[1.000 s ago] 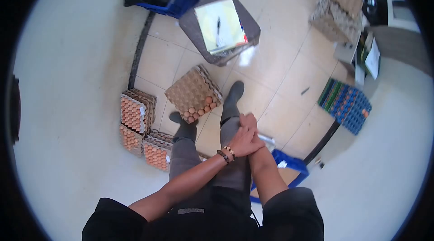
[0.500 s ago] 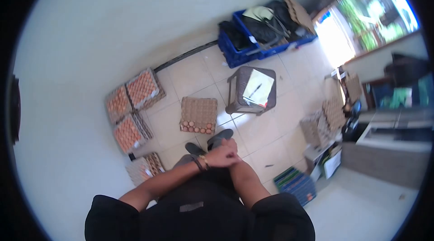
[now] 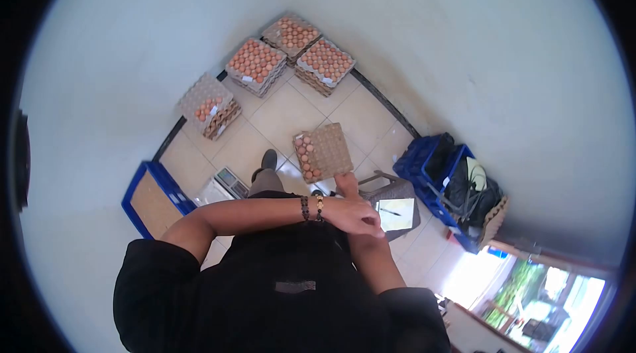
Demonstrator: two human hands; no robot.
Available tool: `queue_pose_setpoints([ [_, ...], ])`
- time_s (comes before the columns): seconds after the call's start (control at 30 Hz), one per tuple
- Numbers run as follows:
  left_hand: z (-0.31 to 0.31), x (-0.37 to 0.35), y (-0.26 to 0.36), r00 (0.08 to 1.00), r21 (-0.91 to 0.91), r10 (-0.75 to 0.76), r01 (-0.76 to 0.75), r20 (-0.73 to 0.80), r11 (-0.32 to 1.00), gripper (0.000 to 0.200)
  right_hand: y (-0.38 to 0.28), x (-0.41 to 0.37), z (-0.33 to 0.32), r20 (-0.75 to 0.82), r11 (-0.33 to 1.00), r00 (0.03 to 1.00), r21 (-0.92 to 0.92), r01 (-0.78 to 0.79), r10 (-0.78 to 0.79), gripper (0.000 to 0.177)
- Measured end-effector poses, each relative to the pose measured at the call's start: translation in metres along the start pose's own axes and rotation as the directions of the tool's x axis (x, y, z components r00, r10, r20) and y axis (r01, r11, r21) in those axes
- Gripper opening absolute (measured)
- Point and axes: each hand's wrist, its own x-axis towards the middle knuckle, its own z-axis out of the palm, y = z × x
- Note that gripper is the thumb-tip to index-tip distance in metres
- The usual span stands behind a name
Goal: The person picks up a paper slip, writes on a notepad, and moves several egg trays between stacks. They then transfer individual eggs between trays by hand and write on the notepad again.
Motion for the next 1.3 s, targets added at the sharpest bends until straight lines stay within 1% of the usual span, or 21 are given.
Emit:
queue_pose_setpoints([
  [0.03,0.013,0.005,-0.002,0.997,0.011,-0.025,0.026,-0.072,1.000,0.057,0.010,0.000,-0.001,0.000,0.999,0.999,-0.009,0.034,-0.034,0.049],
  [0.07,0.023,0.008,-0.006,0.971,0.095,-0.176,0.193,-0.164,0.977,0.062,0.018,0.001,-0.002,-0.037,0.999,0.998,-0.009,0.046,-0.046,0.049],
  [0.13,0.059,0.025,-0.030,0.921,0.096,-0.278,0.314,-0.274,0.944,0.064,0.031,-0.009,0.000,-0.108,0.998,0.992,0.004,0.066,-0.065,0.050],
  [0.17,0.079,0.034,-0.043,0.887,0.089,-0.325,0.371,-0.329,0.924,0.065,0.046,-0.022,-0.003,-0.052,0.996,0.995,-0.024,0.083,-0.084,0.049],
  [0.2,0.093,0.035,-0.033,0.886,0.163,-0.272,0.352,-0.375,0.922,0.066,0.057,-0.037,-0.008,0.002,0.993,0.994,-0.048,0.112,-0.112,0.048],
  [0.23,0.110,0.037,-0.024,0.867,0.063,-0.281,0.335,-0.412,0.940,0.063,0.069,-0.045,-0.007,0.061,0.988,0.990,-0.071,0.135,-0.131,0.048],
  [0.33,0.137,0.022,0.016,0.940,-0.072,-0.249,0.238,-0.234,0.968,0.058,0.120,-0.062,0.013,0.158,0.984,0.987,-0.165,0.062,-0.035,0.047],
  [0.43,0.157,0.015,0.028,0.961,-0.139,-0.133,0.101,-0.243,0.985,0.056,0.149,-0.056,0.051,0.302,0.980,0.933,-0.098,-0.171,0.193,0.045],
  [0.47,0.166,0.011,0.028,0.948,-0.165,-0.119,0.072,-0.294,0.984,0.055,0.157,-0.053,0.036,0.311,0.986,0.942,-0.143,-0.083,0.124,0.045],
  [0.53,0.184,0.007,0.016,0.915,-0.179,-0.109,0.041,-0.389,0.983,0.053,0.139,-0.072,0.032,0.260,0.998,0.964,-0.024,-0.058,0.062,0.044],
  [0.57,0.190,0.011,0.007,0.918,-0.127,-0.202,0.168,-0.342,0.978,0.053,0.136,-0.081,0.027,0.225,0.999,0.974,0.034,-0.041,0.032,0.044],
  [0.63,0.196,0.017,-0.011,0.882,0.000,-0.390,0.404,-0.264,0.915,0.053,0.174,-0.055,0.054,0.181,0.993,0.978,-0.024,0.114,-0.108,0.042],
  [0.8,0.250,0.007,-0.023,0.890,-0.137,-0.371,0.346,-0.265,0.928,0.050,0.227,-0.071,0.084,0.131,0.840,0.903,-0.333,0.429,-0.409,0.034],
  [0.87,0.274,0.003,-0.013,0.927,-0.073,-0.318,0.310,-0.200,0.948,0.048,0.226,-0.123,0.079,0.128,0.930,0.950,-0.201,0.307,-0.286,0.041],
  [0.97,0.294,-0.023,0.035,0.958,-0.203,-0.276,0.256,-0.077,0.945,0.049,0.239,-0.168,0.069,0.120,0.963,0.969,-0.138,0.231,-0.216,0.044],
  [1.07,0.326,-0.029,0.058,0.986,-0.265,-0.127,0.096,-0.103,0.959,0.051,0.256,-0.172,0.073,0.148,0.978,0.978,-0.125,0.167,-0.148,0.043],
  [1.17,0.346,-0.030,0.046,0.929,-0.177,-0.188,0.137,-0.319,0.975,0.055,0.287,-0.155,0.079,0.144,0.988,0.983,-0.088,0.130,-0.117,0.040],
  [1.2,0.348,-0.027,0.035,0.874,-0.216,-0.364,0.307,-0.322,0.927,0.060,0.283,-0.166,0.076,0.116,0.988,0.986,-0.083,0.127,-0.117,0.037],
  [1.23,0.352,-0.024,0.023,0.854,-0.129,-0.374,0.352,-0.362,0.927,0.062,0.278,-0.177,0.076,0.089,0.989,0.989,-0.076,0.124,-0.117,0.034],
  [1.27,0.357,-0.022,0.013,0.833,-0.044,-0.379,0.396,-0.402,0.917,0.065,0.273,-0.191,0.082,-0.030,0.977,0.994,-0.192,0.096,-0.103,0.044],
  [1.3,0.354,-0.026,0.025,0.813,-0.053,-0.415,0.432,-0.408,0.900,0.066,0.275,-0.196,0.079,-0.019,0.975,0.993,-0.190,0.113,-0.118,0.043],
])
